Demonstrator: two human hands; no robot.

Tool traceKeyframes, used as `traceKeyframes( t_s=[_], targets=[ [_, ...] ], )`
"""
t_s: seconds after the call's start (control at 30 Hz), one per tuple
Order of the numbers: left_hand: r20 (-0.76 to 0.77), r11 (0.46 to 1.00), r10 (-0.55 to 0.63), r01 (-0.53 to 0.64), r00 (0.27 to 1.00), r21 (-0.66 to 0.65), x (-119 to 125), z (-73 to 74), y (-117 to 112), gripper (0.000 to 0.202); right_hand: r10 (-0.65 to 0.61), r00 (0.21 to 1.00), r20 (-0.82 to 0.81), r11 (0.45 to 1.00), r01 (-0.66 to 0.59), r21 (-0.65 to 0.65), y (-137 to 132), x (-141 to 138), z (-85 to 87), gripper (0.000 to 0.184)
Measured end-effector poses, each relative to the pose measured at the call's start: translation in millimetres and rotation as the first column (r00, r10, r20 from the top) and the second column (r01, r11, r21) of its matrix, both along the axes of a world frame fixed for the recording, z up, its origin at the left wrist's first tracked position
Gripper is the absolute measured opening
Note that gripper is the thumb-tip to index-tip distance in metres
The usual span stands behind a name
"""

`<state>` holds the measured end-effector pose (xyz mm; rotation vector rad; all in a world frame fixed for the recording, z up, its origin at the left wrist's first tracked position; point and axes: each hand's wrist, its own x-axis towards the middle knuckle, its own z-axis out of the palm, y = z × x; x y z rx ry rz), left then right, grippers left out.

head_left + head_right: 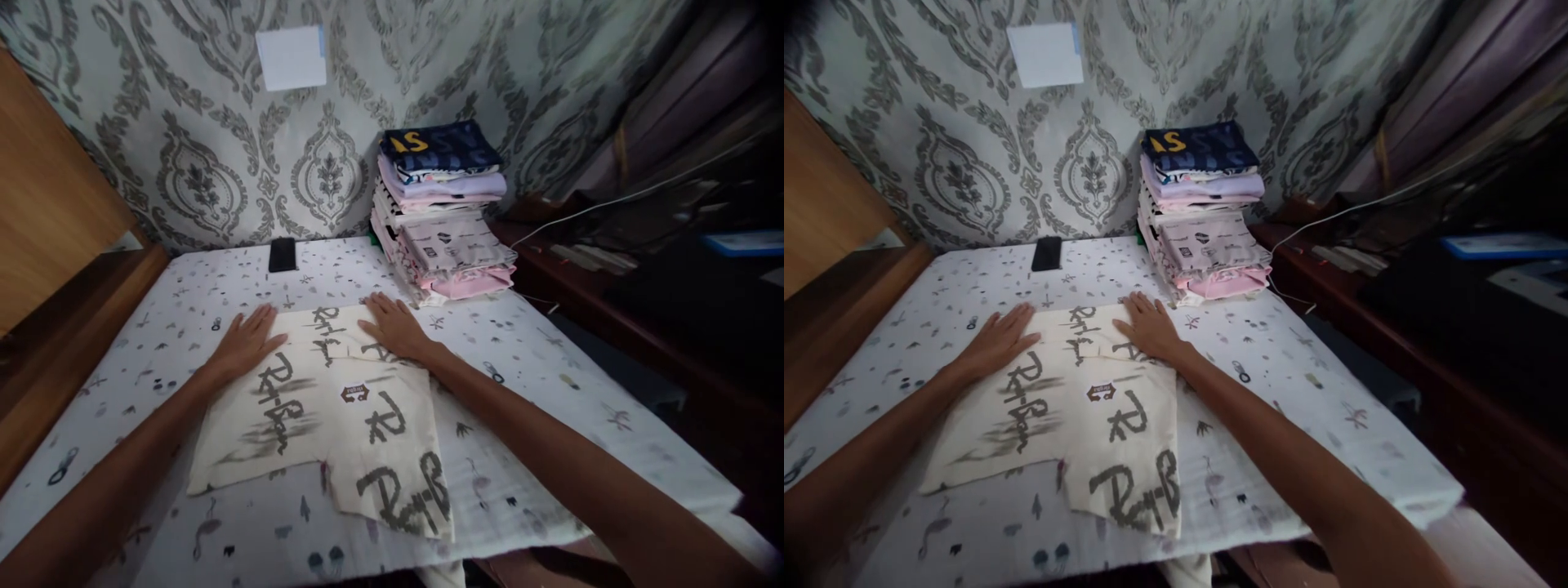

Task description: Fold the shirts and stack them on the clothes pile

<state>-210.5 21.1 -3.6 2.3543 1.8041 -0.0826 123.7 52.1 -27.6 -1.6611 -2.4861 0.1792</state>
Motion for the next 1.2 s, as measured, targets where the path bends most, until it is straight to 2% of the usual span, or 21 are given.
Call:
traceKeyframes(
  t_s=[0.13, 0.2, 0.3, 0.37, 0.43, 0.53, 0.63, 0.7, 0.8, 0.97, 1.1, 1.2],
  targets=[
    [-0.015, 0.994, 0.104, -0.104, 0.994, 0.024, -21, -1.0, -5, 0.085, 0.001, 0.996, -0.092, 1.0, -0.002, -0.016, 4, 4, -0.3, 0.068],
    [0.004, 0.991, 0.122, -0.122, 0.993, 0.051, -29, -2.0, -7, 0.084, 0.008, 0.972, -0.236, 0.999, -0.02, -0.046, 2, 7, 2.6, 0.069],
    [0.093, 0.99, 0.104, -0.113, 0.99, 0.09, -40, -1.8, -19, 0.085, 0.037, 0.852, -0.522, 0.998, -0.058, -0.024, -18, 23, 12.1, 0.07],
    [0.192, 0.987, 0.091, -0.114, 0.977, 0.112, -47, 1.5, -37, 0.086, 0.079, 0.787, -0.611, 0.995, -0.096, 0.005, -47, 40, 21.4, 0.064],
    [0.303, 0.989, 0.052, -0.092, 0.952, 0.118, -52, 7.8, -65, 0.08, 0.119, 0.789, -0.603, 0.986, -0.166, -0.022, -86, 59, 30.8, 0.052],
    [0.388, 0.996, -0.09, 0.076, 0.917, 0.052, -52, 19.4, -113, 0.059, 0.26, 0.845, -0.467, 0.946, -0.319, -0.051, -147, 84, 40.4, 0.038],
    [0.334, 0.968, -0.249, 0.242, 0.909, 0.064, -46, 27.0, -151, 0.045, 0.396, 0.843, -0.364, 0.894, -0.444, -0.056, -192, 97, 45.3, 0.043],
    [0.264, 0.947, -0.319, 0.296, 0.91, 0.123, -43, 27.6, -166, 0.041, 0.441, 0.84, -0.316, 0.874, -0.482, -0.061, -209, 96, 49.3, 0.049],
    [0.171, 0.925, -0.363, 0.333, 0.916, 0.182, -44, 23.6, -174, 0.038, 0.476, 0.842, -0.255, 0.857, -0.509, -0.082, -216, 83, 56.4, 0.048],
    [0.122, 0.923, -0.358, 0.331, 0.926, 0.197, -49, 17.6, -174, 0.035, 0.52, 0.811, -0.268, 0.841, -0.542, -0.006, -215, 61, 55.5, 0.024],
    [0.263, 0.957, -0.276, 0.24, 0.925, 0.161, -49, 24.2, -172, 0.03, 0.487, 0.794, -0.364, 0.852, -0.523, -0.001, -216, 59, 53.0, 0.025],
    [0.458, 0.991, -0.083, 0.121, 0.885, -0.055, -48, 38.1, -158, 0.031, 0.314, 0.789, -0.528, 0.897, -0.429, -0.107, -198, 60, 59.1, 0.024]
  ],
)
